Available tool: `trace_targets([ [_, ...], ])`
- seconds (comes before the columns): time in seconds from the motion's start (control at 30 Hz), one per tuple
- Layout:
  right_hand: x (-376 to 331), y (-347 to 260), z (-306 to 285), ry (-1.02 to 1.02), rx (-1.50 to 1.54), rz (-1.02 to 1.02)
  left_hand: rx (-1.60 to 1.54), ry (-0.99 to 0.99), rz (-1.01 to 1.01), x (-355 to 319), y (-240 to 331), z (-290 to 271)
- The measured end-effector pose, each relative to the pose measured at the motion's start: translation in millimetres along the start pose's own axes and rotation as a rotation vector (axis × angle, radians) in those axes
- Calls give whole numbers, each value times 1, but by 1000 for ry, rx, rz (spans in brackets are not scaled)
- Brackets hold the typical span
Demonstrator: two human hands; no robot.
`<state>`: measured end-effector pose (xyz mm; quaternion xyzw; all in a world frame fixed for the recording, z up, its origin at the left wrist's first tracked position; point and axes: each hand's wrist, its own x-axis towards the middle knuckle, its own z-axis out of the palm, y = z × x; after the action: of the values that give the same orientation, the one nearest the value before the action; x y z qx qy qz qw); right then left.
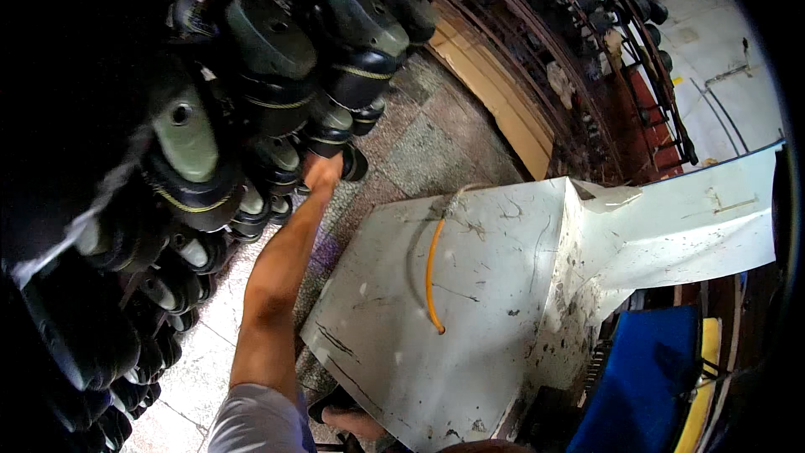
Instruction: The person takes a shoe upper from a rack, places it onto a pneumatic pressing machine alongside a shoe sole, and then uses a blue tool to apply adhesive or mark around the edge where the sole meets the upper.
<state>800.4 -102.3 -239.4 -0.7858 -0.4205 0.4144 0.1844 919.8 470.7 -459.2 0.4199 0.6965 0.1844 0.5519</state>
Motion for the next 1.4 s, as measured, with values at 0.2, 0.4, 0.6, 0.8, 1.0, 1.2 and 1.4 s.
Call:
trace_targets([
  [0.2,-25,2,-22,-51,-116,-121,-543,-283,307,-102,-57,-99],
  [0.4,-76,17,-24,-65,-251,-108,-642,-727,174,-210,-117,-218],
  [0.6,-79,9,-27,50,-274,-386,-695,-875,259,-254,-150,-265],
  [0.8,-84,26,-25,18,-298,-357,-735,-857,121,-251,-172,-262],
  [1.0,-78,7,-35,31,-237,-370,-777,-797,106,-249,-186,-261],
  [1.2,-88,29,-25,55,-221,-412,-772,-840,269,-292,-148,-297],
  [1.4,-109,22,-15,62,-100,-348,-728,-772,515,-371,-88,-336],
])
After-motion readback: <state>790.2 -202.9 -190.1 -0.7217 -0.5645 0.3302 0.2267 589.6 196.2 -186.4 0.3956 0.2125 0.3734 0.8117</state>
